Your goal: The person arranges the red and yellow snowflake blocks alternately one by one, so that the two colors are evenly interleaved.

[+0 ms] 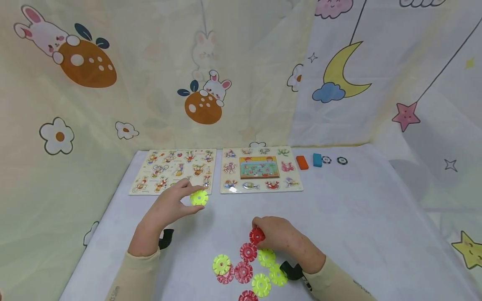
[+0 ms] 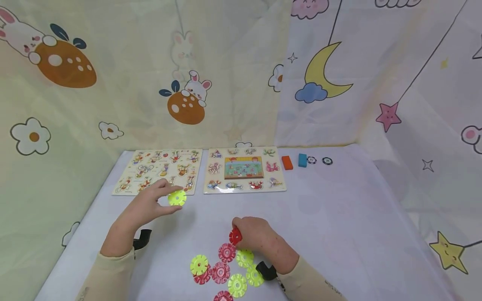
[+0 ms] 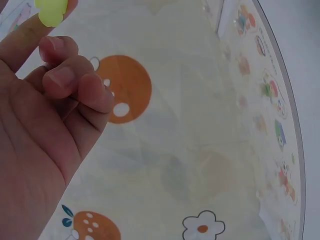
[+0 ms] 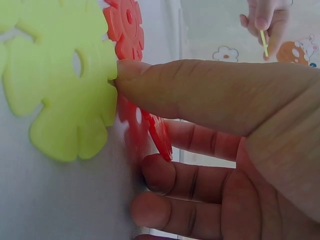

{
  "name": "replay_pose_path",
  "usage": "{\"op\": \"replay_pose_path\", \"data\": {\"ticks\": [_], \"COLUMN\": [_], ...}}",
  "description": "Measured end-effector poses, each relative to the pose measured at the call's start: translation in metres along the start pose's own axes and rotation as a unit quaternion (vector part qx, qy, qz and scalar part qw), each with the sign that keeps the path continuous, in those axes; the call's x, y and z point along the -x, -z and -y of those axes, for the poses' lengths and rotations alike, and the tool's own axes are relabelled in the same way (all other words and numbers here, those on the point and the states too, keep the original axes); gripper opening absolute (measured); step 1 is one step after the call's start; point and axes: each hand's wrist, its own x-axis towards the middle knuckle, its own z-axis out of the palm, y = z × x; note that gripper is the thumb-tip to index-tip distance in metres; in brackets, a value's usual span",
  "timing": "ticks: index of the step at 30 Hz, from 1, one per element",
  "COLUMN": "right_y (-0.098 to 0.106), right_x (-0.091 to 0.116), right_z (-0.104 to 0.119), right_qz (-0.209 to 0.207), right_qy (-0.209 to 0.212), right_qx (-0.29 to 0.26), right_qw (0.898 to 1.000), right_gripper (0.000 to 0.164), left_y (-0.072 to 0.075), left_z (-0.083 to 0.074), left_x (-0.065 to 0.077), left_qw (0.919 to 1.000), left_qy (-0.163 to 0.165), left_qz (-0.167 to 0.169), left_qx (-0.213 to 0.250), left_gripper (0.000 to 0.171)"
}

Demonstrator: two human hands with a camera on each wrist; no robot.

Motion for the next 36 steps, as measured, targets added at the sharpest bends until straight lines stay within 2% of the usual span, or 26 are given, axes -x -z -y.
{"op": "replay_pose_path", "data": {"ticks": [8,16,19,23,26,32,36], "right_y": [0.0,-0.001,0.0,-0.001,-0.001,-0.001,0.0], "right_x": [-0.001,-0.001,0.0,-0.001,-0.001,-0.001,-0.002], "right_z": [-0.001,-0.003,-0.003,-0.003,-0.003,-0.004,-0.003], "right_qz": [0.004,0.001,0.002,0.004,0.005,0.005,0.012], "right_qy": [0.006,0.01,0.012,0.01,0.007,0.007,0.009], "right_qx": [-0.001,-0.005,-0.009,-0.013,-0.014,-0.017,-0.018], "right_qw": [1.0,1.0,1.0,1.0,1.0,1.0,1.0], "right_gripper": [0.051,0.051,0.052,0.052,0.051,0.051,0.049], "left_y": [0.013,0.013,0.01,0.003,-0.003,-0.013,-0.018], "left_z": [0.023,0.055,0.068,0.081,0.088,0.097,0.103], "left_x": [0.004,0.006,0.008,0.01,0.011,0.012,0.015], "left_qw": [0.9976,0.989,0.9831,0.9681,0.9592,0.9539,0.9541], "left_qy": [0.061,0.134,0.157,0.196,0.218,0.227,0.225], "left_qz": [-0.004,0.027,0.059,0.106,0.123,0.141,0.141], "left_qx": [0.031,0.055,0.074,0.115,0.131,0.136,0.138], "left_gripper": [0.056,0.058,0.056,0.053,0.053,0.058,0.06]}}
